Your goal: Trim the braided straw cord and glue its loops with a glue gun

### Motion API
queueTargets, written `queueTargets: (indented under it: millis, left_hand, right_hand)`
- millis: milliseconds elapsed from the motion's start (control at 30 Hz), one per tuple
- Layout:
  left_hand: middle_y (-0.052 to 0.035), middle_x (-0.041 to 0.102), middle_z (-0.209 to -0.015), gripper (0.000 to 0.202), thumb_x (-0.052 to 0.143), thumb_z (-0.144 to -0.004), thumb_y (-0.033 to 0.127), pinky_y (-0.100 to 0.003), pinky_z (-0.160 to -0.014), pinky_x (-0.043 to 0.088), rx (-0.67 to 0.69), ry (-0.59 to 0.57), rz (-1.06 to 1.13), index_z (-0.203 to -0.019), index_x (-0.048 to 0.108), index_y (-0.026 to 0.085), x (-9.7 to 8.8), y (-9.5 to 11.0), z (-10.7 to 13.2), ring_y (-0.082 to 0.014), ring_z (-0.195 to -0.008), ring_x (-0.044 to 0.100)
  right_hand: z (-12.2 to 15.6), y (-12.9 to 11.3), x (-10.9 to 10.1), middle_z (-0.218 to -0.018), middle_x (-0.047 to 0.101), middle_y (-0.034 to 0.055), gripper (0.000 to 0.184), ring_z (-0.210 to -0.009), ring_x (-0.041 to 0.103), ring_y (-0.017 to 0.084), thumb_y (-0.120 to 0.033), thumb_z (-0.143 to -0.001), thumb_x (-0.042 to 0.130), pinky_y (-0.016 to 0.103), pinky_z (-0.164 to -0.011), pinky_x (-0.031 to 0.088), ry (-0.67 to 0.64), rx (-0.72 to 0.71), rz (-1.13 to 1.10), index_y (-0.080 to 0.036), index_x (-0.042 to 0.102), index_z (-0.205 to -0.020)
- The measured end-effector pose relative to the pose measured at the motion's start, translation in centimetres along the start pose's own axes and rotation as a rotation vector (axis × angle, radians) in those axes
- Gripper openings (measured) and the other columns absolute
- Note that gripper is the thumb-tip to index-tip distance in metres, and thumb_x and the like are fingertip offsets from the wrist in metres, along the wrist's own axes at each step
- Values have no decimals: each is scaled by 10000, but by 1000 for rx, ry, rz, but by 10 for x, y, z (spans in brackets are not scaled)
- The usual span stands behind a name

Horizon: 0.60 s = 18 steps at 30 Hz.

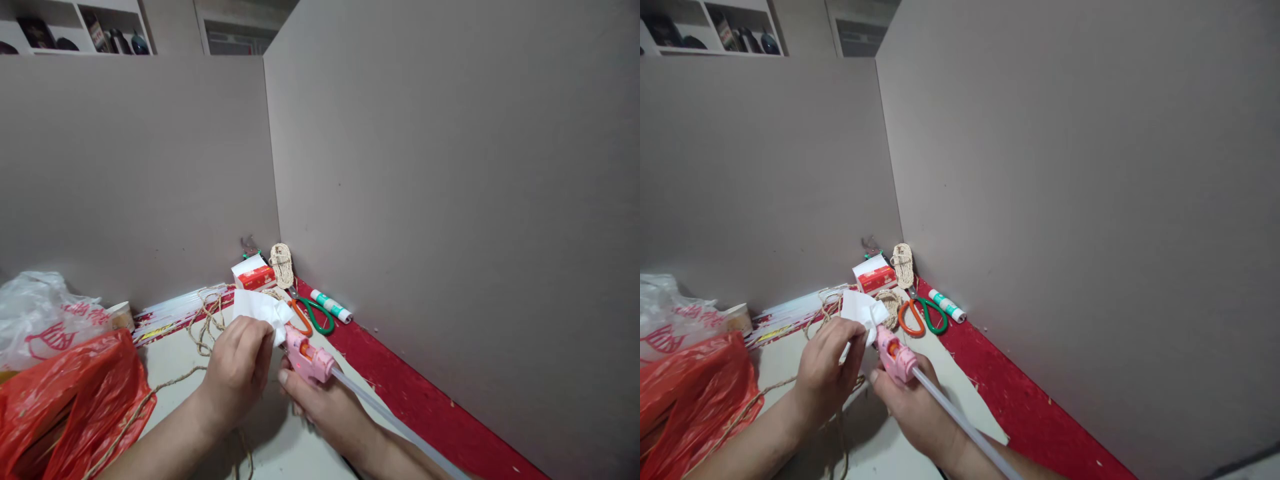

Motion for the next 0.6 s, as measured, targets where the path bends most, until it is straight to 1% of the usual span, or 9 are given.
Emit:
queueTargets:
  millis: [67,133,200,267,300,367,433,500,600]
  left_hand:
    - [-41,564,-704,141,484,-831,35,-275,-599,417,32,2,-103,-860,505,172,0,-8,0,-158,-653,491]
    - [-34,566,-704,129,486,-839,52,-277,-613,426,2,20,-154,-845,515,178,-3,-14,-2,-157,-654,498]
    - [-28,566,-730,128,508,-834,55,-274,-640,442,-46,87,-118,-868,528,177,-9,-16,-5,-150,-680,517]
    - [-37,563,-800,166,543,-813,39,-276,-691,461,-86,171,-38,-911,540,174,-16,-11,-8,-147,-745,539]
    - [-46,561,-841,191,554,-802,28,-283,-721,468,-95,195,1,-927,544,172,-18,-6,-9,-150,-786,547]
    - [-67,559,-906,224,561,-787,12,-299,-766,476,-97,179,75,-946,546,168,-18,4,-9,-164,-855,555]
    - [-80,574,-930,253,560,-776,2,-307,-775,483,-79,107,156,-968,538,165,-14,13,-6,-175,-878,564]
    - [-91,594,-938,321,573,-766,2,-317,-776,492,-50,71,200,-1040,520,162,-8,18,-3,-187,-889,571]
    - [-114,602,-982,439,599,-764,15,-325,-785,500,-16,71,186,-1166,487,150,-2,19,1,-197,-917,570]
  right_hand:
    - [-2,3,0,-489,463,-53,172,-433,394,95,-353,-750,565,219,-429,310,11,19,-9,-197,538,-682]
    - [-4,5,-1,-535,509,-40,172,-443,417,97,-362,-764,554,216,-429,326,-20,2,-25,-194,560,-726]
    - [-5,5,-3,-582,545,-27,180,-456,437,98,-365,-775,542,214,-433,344,-52,-24,-47,-188,568,-758]
    - [-6,6,-4,-606,556,-19,189,-466,444,99,-368,-787,530,215,-436,352,-58,-39,-48,-185,566,-759]
    - [-5,5,-5,-593,546,-19,197,-466,442,100,-369,-792,524,217,-438,352,-53,-37,-33,-185,559,-732]
    - [-4,3,-5,-530,496,-28,237,-465,432,104,-365,-800,511,225,-450,351,-43,-35,17,-191,521,-640]
    - [-2,-1,-6,-473,438,-40,267,-459,416,108,-343,-789,508,236,-462,346,-39,-42,58,-202,462,-566]
    - [-1,-6,-6,-470,422,-49,236,-470,403,108,-308,-755,526,241,-479,344,-28,-70,65,-208,442,-559]
    - [-1,-9,-7,-499,412,-53,196,-498,397,111,-295,-721,552,243,-494,342,18,-75,78,-212,443,-581]
Point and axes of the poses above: each hand's wrist, its own z-axis away from the middle knuckle, its own x-axis out of the palm, y = z × x, the point moved 1 cm from there along -z, towards the middle knuckle
